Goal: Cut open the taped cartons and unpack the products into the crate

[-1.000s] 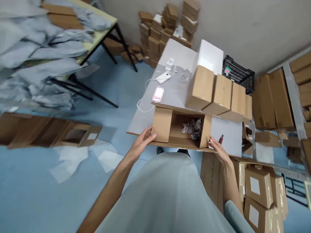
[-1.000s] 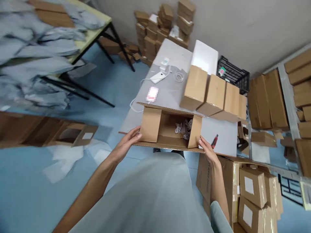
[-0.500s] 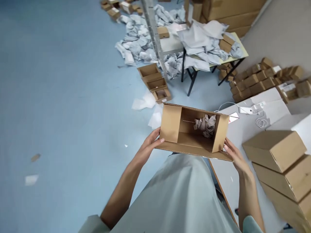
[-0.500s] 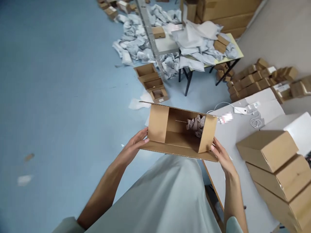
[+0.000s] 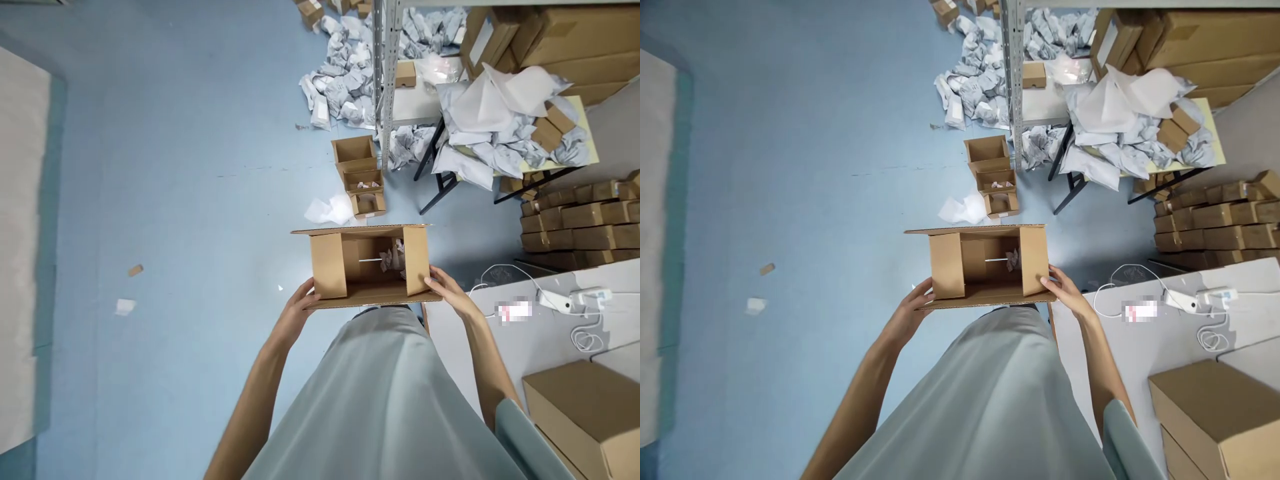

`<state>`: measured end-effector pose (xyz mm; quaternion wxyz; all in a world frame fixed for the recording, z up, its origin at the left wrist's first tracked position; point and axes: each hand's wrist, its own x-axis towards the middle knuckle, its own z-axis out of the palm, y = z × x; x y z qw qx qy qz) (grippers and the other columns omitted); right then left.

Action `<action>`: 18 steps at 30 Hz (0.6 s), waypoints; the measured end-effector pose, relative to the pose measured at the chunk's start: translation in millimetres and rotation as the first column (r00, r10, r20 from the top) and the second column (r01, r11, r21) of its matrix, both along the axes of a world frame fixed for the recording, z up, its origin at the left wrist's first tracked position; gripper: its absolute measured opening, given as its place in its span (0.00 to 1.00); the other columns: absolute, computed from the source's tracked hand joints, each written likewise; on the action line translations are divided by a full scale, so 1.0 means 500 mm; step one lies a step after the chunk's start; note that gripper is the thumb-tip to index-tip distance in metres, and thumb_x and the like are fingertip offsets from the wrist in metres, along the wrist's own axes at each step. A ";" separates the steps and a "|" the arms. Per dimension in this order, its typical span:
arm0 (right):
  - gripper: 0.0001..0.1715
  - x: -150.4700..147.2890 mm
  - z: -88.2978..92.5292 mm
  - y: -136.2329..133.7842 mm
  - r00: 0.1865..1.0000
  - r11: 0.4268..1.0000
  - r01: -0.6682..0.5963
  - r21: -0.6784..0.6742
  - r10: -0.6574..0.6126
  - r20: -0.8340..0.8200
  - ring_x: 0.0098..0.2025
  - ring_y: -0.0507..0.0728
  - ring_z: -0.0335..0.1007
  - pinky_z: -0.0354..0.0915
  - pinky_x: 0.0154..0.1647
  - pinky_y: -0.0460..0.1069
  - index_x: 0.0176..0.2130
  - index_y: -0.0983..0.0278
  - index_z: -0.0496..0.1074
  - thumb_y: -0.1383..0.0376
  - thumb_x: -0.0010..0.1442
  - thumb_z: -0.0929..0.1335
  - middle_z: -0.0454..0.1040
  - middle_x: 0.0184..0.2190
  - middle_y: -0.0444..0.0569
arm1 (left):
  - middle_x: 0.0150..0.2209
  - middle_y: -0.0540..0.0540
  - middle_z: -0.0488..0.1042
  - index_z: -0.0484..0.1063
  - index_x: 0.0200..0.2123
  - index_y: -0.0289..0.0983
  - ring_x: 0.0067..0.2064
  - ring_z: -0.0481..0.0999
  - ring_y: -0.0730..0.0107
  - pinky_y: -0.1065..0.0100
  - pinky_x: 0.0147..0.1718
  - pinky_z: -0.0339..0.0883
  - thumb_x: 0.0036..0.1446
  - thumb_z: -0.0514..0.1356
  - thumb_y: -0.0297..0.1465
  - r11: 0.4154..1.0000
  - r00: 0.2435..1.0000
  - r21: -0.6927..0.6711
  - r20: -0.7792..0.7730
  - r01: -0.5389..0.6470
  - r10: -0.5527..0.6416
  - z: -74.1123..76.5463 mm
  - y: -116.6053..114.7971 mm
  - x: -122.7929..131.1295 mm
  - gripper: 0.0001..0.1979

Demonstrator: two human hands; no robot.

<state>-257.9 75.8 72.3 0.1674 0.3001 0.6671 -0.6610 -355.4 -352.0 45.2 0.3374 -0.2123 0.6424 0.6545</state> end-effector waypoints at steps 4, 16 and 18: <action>0.58 -0.133 -0.068 0.067 0.985 0.998 0.023 0.051 -0.032 0.168 0.75 0.75 0.76 0.74 0.75 0.66 0.71 0.59 0.78 0.35 0.53 0.85 0.79 0.72 0.62 | 0.77 0.37 0.73 0.83 0.63 0.46 0.78 0.70 0.33 0.40 0.72 0.68 0.46 0.77 0.45 0.998 0.992 0.038 0.121 0.040 -0.044 -0.095 0.083 -0.139 0.39; 0.50 -0.638 -0.144 0.009 0.963 0.981 -0.192 0.009 0.186 0.193 0.71 0.72 0.80 0.78 0.68 0.63 0.74 0.53 0.78 0.40 0.61 0.82 0.80 0.72 0.57 | 0.76 0.38 0.75 0.83 0.61 0.44 0.75 0.74 0.34 0.43 0.66 0.74 0.46 0.77 0.45 0.990 0.984 -0.009 0.101 -0.144 0.144 -0.191 -0.025 -0.533 0.37; 0.49 -0.742 -0.163 -0.062 0.964 0.970 -0.239 -0.035 0.241 0.115 0.71 0.69 0.79 0.75 0.71 0.62 0.74 0.52 0.78 0.41 0.61 0.83 0.78 0.74 0.55 | 0.76 0.39 0.75 0.83 0.60 0.43 0.74 0.74 0.36 0.44 0.66 0.74 0.46 0.77 0.45 0.977 0.975 -0.040 0.068 -0.209 0.211 -0.195 -0.098 -0.616 0.37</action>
